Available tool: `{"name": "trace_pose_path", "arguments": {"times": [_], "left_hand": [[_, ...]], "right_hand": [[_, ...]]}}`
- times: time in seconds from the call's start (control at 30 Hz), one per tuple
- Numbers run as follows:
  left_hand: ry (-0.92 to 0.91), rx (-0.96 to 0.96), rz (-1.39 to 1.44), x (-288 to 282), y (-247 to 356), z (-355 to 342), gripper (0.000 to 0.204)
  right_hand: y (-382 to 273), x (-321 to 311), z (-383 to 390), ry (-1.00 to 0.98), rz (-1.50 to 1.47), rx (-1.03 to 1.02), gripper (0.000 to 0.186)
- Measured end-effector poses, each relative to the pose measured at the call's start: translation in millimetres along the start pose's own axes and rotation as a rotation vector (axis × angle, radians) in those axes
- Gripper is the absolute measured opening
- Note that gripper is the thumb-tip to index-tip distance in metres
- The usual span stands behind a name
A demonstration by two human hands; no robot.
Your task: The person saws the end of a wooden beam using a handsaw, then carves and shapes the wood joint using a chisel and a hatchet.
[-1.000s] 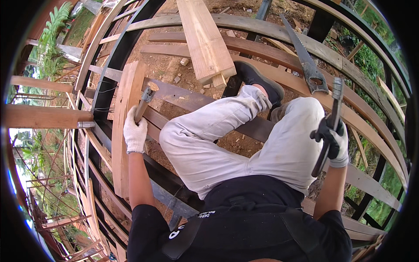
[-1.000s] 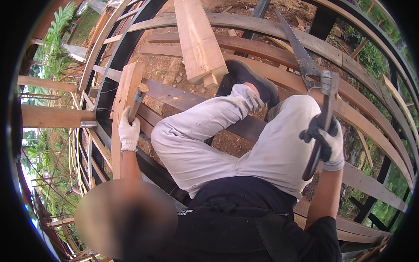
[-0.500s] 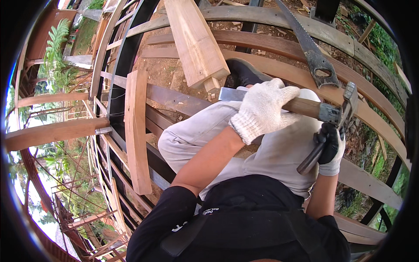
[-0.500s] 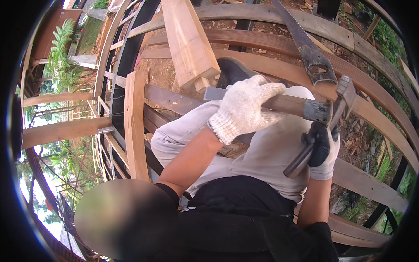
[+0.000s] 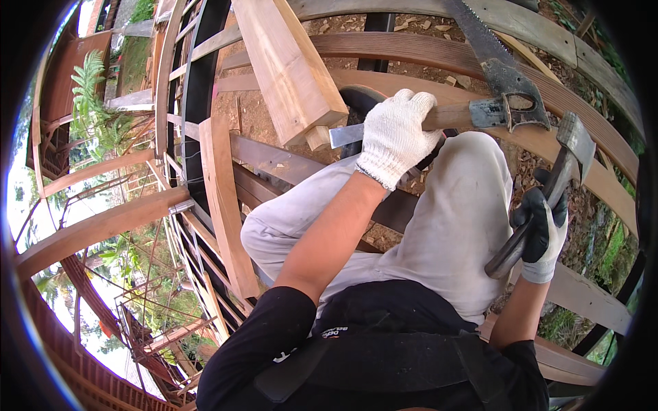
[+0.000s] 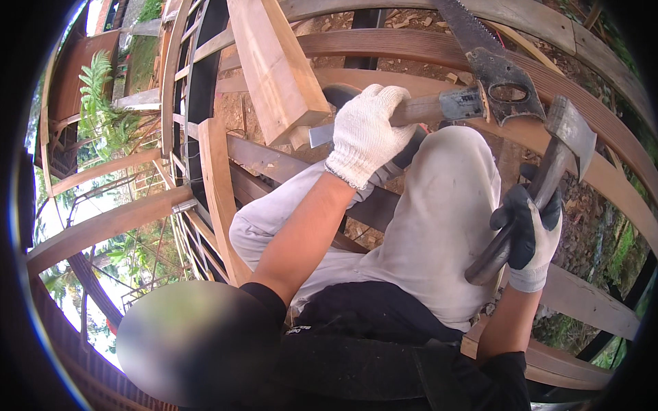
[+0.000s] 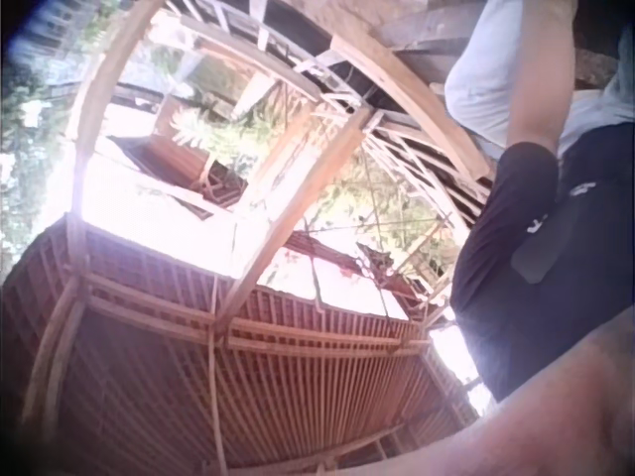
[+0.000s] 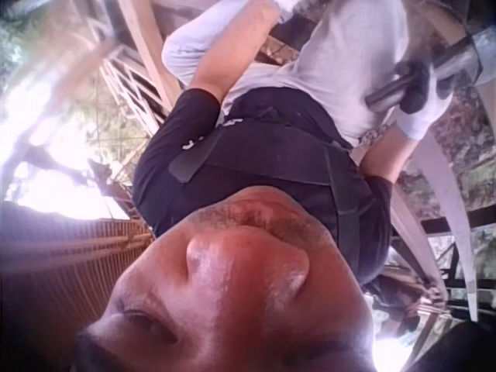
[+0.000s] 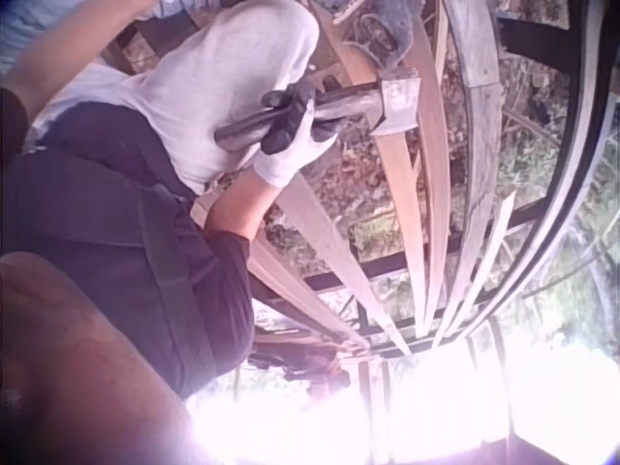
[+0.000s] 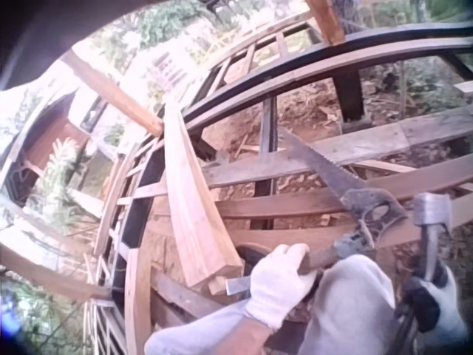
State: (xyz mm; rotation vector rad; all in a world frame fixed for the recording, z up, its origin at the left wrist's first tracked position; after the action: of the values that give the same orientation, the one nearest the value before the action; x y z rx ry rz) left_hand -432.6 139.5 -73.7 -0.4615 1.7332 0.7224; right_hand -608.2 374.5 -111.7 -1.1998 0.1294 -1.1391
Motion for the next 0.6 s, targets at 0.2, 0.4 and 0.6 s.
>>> {"name": "trace_pose_path", "arguments": {"times": [0.2, 0.4, 0.6], "left_hand": [[0.04, -0.047, -0.124, 12.5, -28.5, -7.2, 0.031], [0.128, -0.079, -0.112, 16.6, -38.8, -11.5, 0.029], [0.129, -0.1, -0.124, 17.1, -45.7, -14.3, 0.028]], "right_hand": [[5.2, 34.4, -13.7, -0.135, 0.084, 0.188, 0.048], [3.2, 50.4, -17.5, -0.126, 0.13, 0.225, 0.045], [3.0, 46.3, -24.1, -0.139, 0.173, 0.182, 0.044]]}}
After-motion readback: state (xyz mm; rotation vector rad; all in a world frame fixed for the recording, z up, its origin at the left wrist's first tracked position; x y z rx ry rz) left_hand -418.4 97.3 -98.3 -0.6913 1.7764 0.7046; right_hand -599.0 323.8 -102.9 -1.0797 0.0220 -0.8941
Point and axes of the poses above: each hand's wrist, its own z-axis away from the middle knuckle, its own x-axis out of the palm, y = z × x, the point moved 4 cm from there along -z, towards the middle knuckle, and after that the axes turned 5 degrees about -z, right-handed, at the moved point
